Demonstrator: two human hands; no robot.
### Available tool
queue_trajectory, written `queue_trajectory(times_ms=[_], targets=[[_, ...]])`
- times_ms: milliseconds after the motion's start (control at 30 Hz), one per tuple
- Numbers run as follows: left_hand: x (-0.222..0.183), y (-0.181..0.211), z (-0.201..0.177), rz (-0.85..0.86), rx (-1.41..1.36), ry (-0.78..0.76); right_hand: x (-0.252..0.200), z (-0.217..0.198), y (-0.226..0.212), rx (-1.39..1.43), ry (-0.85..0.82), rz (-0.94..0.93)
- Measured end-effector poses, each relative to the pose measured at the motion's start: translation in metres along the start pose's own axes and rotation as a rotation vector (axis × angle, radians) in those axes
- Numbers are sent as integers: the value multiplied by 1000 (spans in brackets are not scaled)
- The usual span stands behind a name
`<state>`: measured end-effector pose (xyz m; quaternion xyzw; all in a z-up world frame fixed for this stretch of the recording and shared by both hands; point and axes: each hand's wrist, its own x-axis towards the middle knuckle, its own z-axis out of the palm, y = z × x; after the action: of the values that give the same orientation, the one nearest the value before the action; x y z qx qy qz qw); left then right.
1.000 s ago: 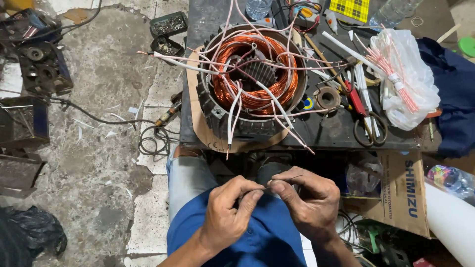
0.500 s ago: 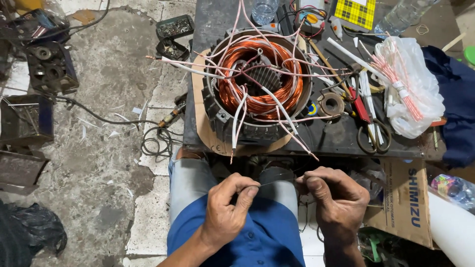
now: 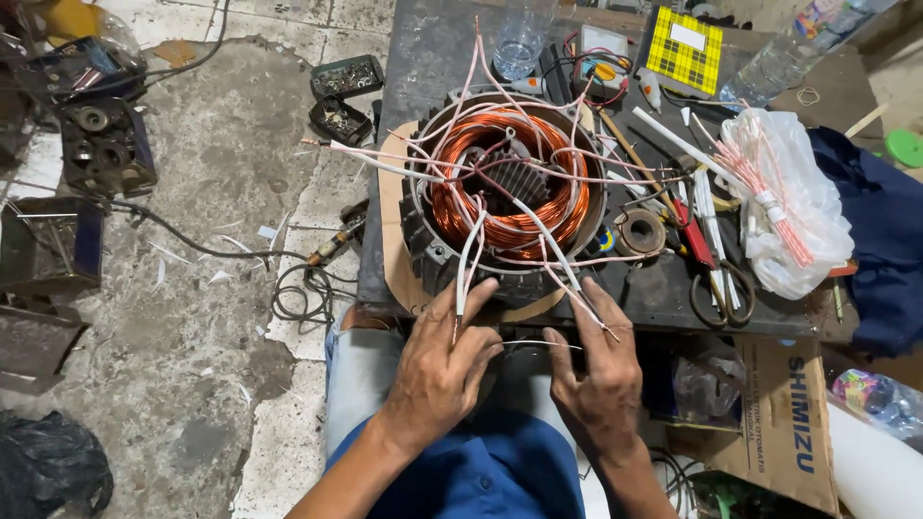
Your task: Finalizing the wiring of a motor stator by stripping wires, applying electrical tape, and soldering connections.
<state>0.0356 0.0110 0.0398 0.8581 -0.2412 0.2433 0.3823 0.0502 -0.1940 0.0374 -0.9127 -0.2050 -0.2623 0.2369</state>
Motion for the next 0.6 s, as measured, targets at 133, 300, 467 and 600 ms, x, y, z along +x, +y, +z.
queue_trajectory(times_ms=[133,300,467,600], targets=[[2,-11,8,-28,51,28,4,5,-3,37,-53,87],[6,-13,9,-62,11,72,7,5,-3,116,-75,144],[9,-11,10,-100,-52,97,6,6,0,94,-49,97],[16,-3,4,-131,-89,77,5,10,8,109,-13,102]])
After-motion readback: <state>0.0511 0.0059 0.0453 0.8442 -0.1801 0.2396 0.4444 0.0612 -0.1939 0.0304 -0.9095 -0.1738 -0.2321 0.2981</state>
